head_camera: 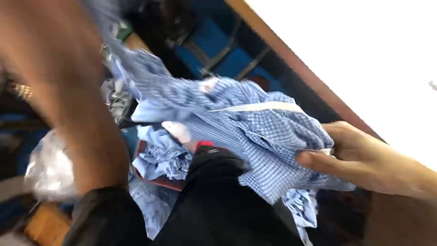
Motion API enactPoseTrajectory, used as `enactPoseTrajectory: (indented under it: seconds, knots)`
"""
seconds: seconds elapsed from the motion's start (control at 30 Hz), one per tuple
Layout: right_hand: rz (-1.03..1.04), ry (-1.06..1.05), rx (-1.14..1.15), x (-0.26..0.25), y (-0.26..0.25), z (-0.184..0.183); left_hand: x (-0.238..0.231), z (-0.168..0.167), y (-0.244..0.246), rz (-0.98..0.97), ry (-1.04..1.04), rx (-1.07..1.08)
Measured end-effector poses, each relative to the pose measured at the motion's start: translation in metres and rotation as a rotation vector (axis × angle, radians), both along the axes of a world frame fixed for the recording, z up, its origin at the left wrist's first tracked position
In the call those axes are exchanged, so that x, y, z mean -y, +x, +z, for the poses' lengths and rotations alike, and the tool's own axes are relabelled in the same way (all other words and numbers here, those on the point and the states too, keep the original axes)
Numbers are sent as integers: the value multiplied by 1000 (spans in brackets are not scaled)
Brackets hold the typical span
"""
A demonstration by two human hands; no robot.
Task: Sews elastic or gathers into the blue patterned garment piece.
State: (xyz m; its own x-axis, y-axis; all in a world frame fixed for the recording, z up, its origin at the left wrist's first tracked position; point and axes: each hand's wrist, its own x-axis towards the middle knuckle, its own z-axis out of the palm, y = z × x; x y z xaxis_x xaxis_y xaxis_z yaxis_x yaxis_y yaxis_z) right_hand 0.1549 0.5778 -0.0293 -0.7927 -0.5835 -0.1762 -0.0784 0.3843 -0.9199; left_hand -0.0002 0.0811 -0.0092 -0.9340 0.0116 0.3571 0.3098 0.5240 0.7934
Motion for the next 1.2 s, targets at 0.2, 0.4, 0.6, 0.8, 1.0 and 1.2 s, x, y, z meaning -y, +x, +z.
enactPoseTrajectory:
  seconds: [0.2, 0.4, 0.6, 0.8, 1.0, 1.2]
  knots:
    - [-289, 931, 459, -77, 112, -51, -240, -211, 7, -614, -134, 734]
    - [-299, 984, 299, -69, 120, -56, -241, -259, 4, -482, -336, 787]
    - [-443, 326, -531, 8, -28, -44, -268, -47, 4, -1035, -387, 113]
    - [-754, -73, -770, -13, -33, 37, -245, 9, -45, -1215, -148, 193]
    - [-292, -172, -333, -35, 45, 68, -285, 33, -89, -1418, 320, 165]
    - [-1197, 446, -140, -127, -13, -41, -519, -20, -165, -1294, -689, -178]
